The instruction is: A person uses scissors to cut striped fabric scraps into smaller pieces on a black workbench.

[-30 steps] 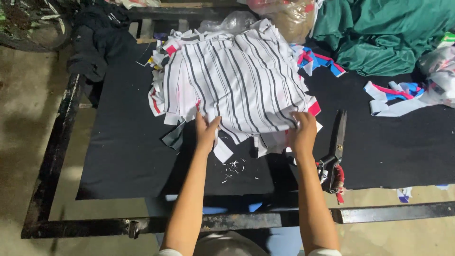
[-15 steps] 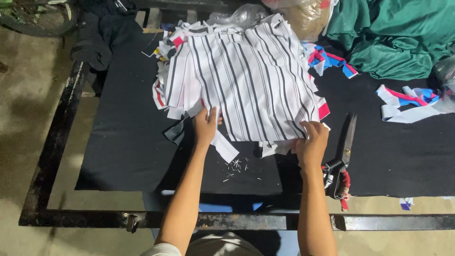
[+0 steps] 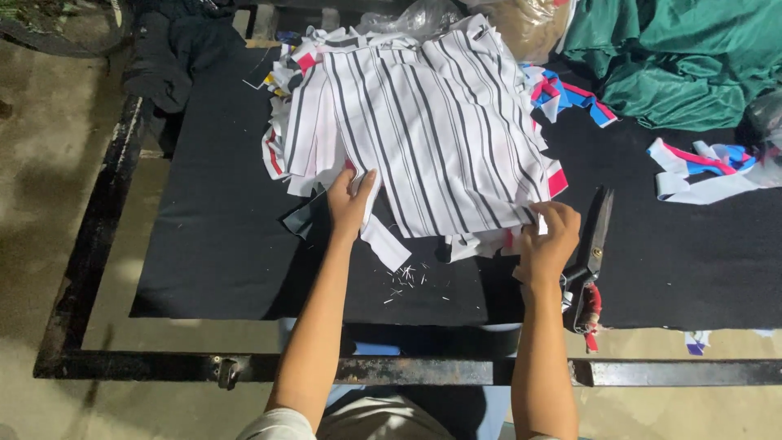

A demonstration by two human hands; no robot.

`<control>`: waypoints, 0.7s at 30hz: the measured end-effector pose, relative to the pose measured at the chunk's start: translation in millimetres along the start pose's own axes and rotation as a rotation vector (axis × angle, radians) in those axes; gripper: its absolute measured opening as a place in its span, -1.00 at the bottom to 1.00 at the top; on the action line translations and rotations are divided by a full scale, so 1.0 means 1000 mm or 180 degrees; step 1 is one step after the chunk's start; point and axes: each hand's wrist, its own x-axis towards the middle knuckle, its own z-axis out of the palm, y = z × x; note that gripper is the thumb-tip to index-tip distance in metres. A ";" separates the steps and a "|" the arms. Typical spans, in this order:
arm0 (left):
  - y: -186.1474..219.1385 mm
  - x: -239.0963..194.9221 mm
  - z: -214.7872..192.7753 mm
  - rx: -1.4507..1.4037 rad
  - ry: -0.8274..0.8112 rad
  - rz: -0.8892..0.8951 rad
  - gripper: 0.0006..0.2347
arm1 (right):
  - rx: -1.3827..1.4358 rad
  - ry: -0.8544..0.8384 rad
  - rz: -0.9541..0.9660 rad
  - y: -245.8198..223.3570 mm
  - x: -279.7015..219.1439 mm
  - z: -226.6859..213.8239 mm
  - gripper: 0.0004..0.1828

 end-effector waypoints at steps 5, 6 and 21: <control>-0.014 0.003 0.009 0.0015 0.0185 0.0094 -0.72 | 0.0280 0.0255 -0.0382 0.007 0.003 -0.001 -0.47; -0.011 0.004 0.008 0.0011 0.0185 0.0086 -0.72 | 0.0274 0.0248 -0.0382 0.008 0.004 -0.002 -0.47; 0.023 0.001 -0.005 -0.0052 -0.0075 -0.0409 -0.53 | 0.0148 -0.2166 0.0550 -0.006 0.001 -0.015 -0.75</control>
